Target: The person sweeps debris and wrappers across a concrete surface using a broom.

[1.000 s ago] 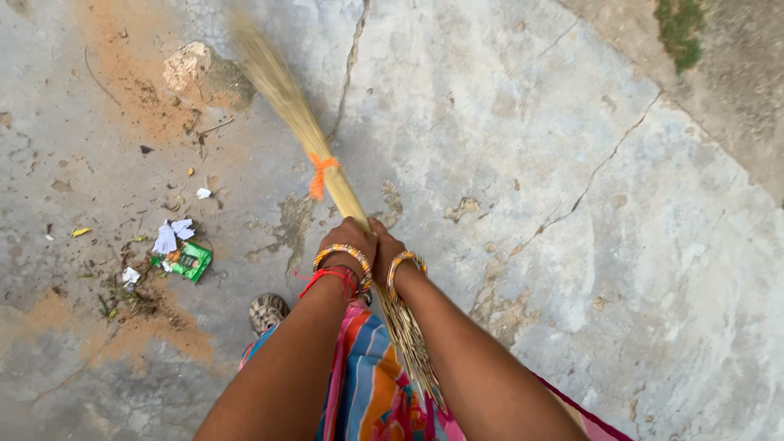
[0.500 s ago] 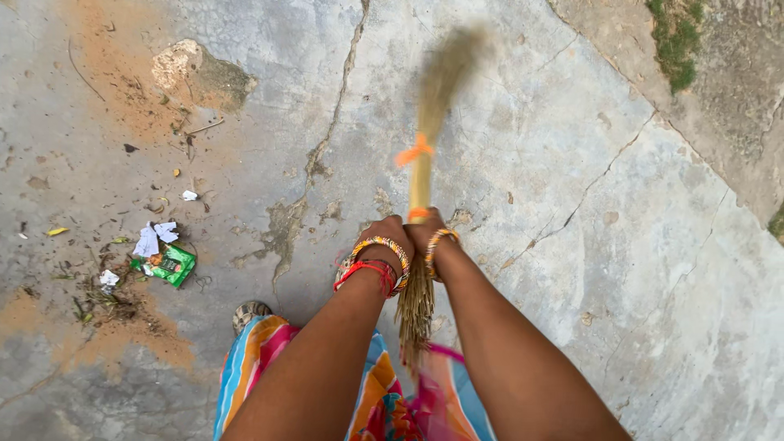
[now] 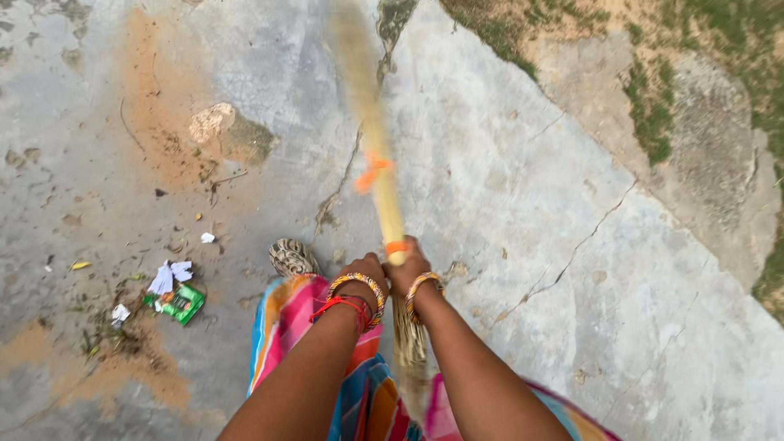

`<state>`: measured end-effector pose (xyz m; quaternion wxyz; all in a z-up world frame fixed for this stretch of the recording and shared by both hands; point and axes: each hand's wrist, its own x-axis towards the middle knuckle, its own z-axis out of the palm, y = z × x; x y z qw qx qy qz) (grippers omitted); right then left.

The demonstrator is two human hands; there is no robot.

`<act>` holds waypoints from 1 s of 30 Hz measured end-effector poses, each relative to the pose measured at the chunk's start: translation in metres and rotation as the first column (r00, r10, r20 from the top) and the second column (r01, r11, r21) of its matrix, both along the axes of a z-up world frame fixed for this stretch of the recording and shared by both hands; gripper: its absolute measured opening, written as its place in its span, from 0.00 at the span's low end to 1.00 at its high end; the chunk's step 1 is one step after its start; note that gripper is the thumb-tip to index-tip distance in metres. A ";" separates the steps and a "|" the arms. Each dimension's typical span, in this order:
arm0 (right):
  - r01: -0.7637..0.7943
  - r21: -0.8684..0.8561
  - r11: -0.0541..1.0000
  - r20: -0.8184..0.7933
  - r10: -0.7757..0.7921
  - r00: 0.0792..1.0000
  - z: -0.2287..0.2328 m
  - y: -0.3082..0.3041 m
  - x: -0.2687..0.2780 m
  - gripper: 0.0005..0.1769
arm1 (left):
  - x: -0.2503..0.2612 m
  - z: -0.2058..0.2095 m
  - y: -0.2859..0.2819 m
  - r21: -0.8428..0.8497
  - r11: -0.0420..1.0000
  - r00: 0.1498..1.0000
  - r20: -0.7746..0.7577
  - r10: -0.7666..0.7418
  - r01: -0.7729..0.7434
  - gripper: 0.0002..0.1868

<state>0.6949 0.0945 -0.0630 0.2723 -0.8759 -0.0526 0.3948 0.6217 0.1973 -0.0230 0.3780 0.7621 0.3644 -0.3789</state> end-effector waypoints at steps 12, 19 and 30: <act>0.187 -0.113 0.976 -0.364 -0.216 0.906 -0.128 0.050 0.074 0.31 | 0.064 -0.030 0.060 -0.048 0.999 0.997 0.075 0.028 -0.024 0.15; -0.377 -0.158 0.912 -0.109 0.364 0.925 -0.004 0.116 0.054 0.47 | 0.030 -0.078 0.098 -0.064 0.997 0.999 0.024 -0.041 0.043 0.16; 0.002 -0.169 0.986 -0.108 -0.021 0.994 -0.082 0.180 0.122 0.39 | 0.070 -0.014 0.180 -0.079 0.964 0.964 0.052 0.260 -0.255 0.19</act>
